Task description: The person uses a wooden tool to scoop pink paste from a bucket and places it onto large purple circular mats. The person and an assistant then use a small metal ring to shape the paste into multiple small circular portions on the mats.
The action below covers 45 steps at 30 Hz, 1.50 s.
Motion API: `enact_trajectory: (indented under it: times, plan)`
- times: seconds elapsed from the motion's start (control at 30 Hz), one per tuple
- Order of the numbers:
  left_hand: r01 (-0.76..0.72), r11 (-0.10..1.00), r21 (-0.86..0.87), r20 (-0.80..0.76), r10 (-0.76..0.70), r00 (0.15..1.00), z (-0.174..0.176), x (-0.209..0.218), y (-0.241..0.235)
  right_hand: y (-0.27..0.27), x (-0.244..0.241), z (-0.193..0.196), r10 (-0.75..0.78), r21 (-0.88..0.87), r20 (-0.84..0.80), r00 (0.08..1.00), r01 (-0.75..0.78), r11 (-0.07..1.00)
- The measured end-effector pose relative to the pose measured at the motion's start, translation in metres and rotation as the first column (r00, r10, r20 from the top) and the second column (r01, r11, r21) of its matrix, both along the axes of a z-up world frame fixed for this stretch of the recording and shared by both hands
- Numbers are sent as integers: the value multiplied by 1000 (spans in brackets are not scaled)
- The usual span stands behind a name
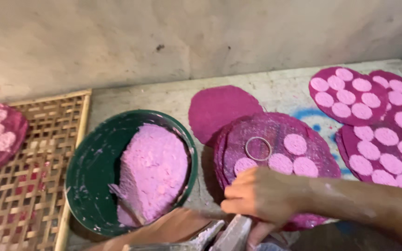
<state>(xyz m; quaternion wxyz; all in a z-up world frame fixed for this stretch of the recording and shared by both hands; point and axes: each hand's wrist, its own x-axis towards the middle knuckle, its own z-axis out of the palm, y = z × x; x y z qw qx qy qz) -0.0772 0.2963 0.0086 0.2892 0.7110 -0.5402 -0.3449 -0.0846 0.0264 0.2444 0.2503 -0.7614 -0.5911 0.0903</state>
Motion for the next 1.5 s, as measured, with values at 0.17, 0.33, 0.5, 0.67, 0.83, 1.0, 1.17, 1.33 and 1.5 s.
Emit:
enact_trajectory:
  times: [0.17, 0.33, 0.5, 0.67, 0.83, 1.0, 1.17, 1.33, 1.5]
  plan:
    - [-233, 966, 114, -114, 246, 963, -21, 25, 93, 36, -17, -40, 12, 20, -561, 828, -1, 1000]
    - [-524, 831, 187, -258, 556, 790, -25, 7, 195, 63, -14, -46, -6, 9, -723, 691, 19, 1000]
    - [-708, 703, 64, -476, 645, 597, 10, 20, 251, 86, 31, -14, -95, 181, -34, 995, 99, 979]
    - [-672, 740, 33, -938, 255, 236, 65, 12, 241, 105, 105, -20, 131, -275, 759, 638, 131, 952]
    - [-864, 482, -150, -876, 340, 341, 53, 24, 203, 155, 138, -43, -457, 343, 754, 472, 311, 886]
    - [-905, -141, -401, -668, 721, 184, 11, 54, 218, 259, 105, -135, -516, -240, -5, 857, 500, 833]
    - [-786, -290, -546, -591, 799, 116, -2, 53, 209, 304, 89, -214, -310, -692, 87, 947, 281, 665]
    - [-779, -320, -540, -616, 781, 106, 5, 55, 199, 303, 135, -200, -291, -786, 131, 948, 278, 553]
    - [-763, -330, -555, -617, 779, 112, 1, 58, 197, 298, 164, -191, -105, -765, 279, 955, 287, 577]
